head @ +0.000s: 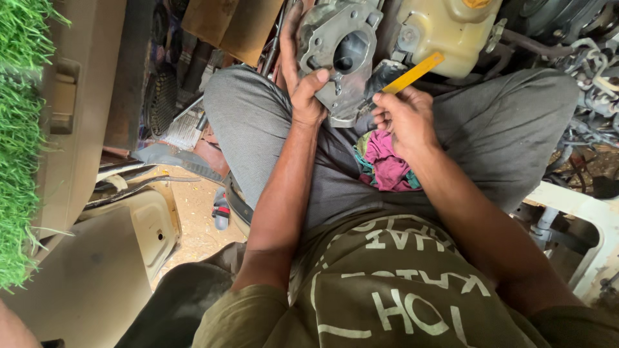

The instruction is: The person scrapes the surface of a metal engine component using a blade, wipes it with a cloth, and points to specific areas on the internal housing.

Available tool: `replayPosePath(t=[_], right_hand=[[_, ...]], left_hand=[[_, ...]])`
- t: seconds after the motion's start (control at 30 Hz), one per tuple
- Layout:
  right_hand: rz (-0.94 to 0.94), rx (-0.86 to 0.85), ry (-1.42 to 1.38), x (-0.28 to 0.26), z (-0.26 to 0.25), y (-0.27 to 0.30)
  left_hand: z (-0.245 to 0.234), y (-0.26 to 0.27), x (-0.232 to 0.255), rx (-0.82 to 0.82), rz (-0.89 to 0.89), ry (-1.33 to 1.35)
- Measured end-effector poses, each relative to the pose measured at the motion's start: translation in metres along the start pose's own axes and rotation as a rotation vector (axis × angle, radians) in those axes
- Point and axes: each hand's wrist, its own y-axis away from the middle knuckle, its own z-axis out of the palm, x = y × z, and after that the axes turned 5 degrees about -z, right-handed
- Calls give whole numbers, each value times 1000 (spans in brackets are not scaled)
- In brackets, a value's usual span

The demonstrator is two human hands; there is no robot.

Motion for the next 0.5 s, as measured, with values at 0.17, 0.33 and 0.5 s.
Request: replayPosePath(t=[0.17,0.33,0.5], right_hand=[[37,6,47,1,4,0],[42,-34,36,6,11,5],[-24,33,36,7,16,7]], left_hand=[[1,1,1,-19,-4,-26],[3,2,-1,-33,25,-80],[4,4,1,-14,31,-91]])
